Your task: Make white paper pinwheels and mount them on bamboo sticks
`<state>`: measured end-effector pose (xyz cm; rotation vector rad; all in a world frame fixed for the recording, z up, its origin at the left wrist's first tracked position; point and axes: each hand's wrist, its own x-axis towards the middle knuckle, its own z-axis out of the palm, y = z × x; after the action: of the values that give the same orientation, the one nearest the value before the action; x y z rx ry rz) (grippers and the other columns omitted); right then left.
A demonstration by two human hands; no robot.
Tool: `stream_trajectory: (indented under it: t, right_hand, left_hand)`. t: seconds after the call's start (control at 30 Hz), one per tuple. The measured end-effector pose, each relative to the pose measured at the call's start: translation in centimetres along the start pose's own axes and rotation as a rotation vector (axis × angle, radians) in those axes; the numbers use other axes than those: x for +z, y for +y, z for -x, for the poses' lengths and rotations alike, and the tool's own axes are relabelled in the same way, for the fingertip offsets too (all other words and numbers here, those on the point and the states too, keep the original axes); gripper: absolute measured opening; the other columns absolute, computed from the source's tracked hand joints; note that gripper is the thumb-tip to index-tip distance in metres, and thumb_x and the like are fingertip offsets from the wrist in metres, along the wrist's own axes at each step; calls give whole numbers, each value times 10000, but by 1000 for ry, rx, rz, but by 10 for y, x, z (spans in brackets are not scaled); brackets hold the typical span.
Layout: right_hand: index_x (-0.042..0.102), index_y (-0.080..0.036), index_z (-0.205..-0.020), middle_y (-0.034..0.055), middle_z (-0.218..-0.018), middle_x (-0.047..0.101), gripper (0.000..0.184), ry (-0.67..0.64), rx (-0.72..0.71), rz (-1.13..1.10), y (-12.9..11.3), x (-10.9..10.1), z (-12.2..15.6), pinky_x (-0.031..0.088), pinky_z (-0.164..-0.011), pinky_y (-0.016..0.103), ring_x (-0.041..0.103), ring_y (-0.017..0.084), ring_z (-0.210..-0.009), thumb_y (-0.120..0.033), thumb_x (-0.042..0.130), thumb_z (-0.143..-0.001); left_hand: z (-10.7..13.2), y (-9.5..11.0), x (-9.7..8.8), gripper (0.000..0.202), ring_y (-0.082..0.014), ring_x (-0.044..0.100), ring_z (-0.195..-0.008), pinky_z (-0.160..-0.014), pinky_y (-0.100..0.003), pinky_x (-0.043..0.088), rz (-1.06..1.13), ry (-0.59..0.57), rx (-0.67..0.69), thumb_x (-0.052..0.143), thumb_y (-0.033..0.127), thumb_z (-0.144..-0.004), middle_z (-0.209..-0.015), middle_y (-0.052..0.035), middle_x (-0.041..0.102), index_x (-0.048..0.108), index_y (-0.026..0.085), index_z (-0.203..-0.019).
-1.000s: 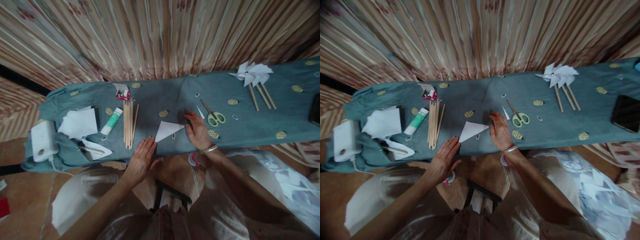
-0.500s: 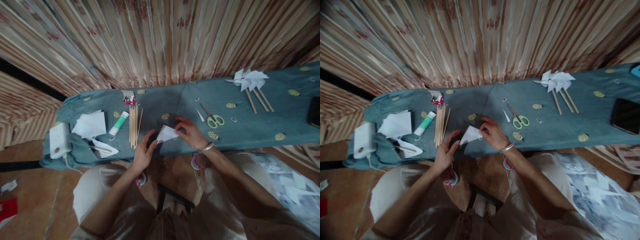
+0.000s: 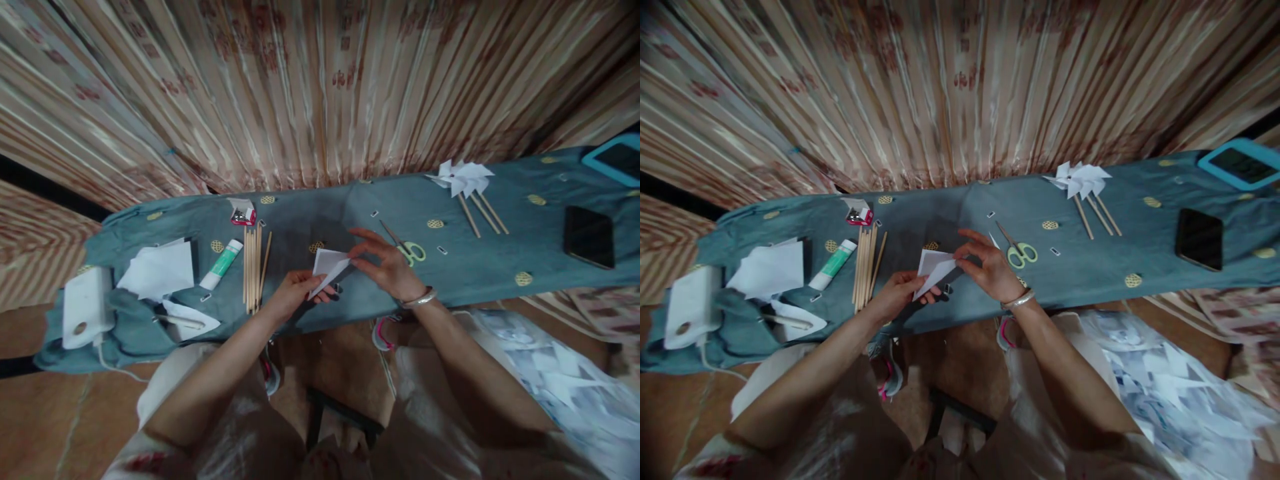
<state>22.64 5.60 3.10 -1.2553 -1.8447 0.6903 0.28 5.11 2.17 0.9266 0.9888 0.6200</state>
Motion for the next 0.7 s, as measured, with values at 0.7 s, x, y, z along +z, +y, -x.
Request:
stream_trajectory:
  t: [0.7]
  right_hand:
    - [735,-186,-1011,129,-875,766,281,-115,634,904,34,-67,7,496,-681,366,731,313,-840,-313,680,-766]
  left_hand:
    - [-11,34,-22,109,-101,554,-543,-480,-190,362,217,386,208,753,229,-691,-670,-17,682,708,144,-742]
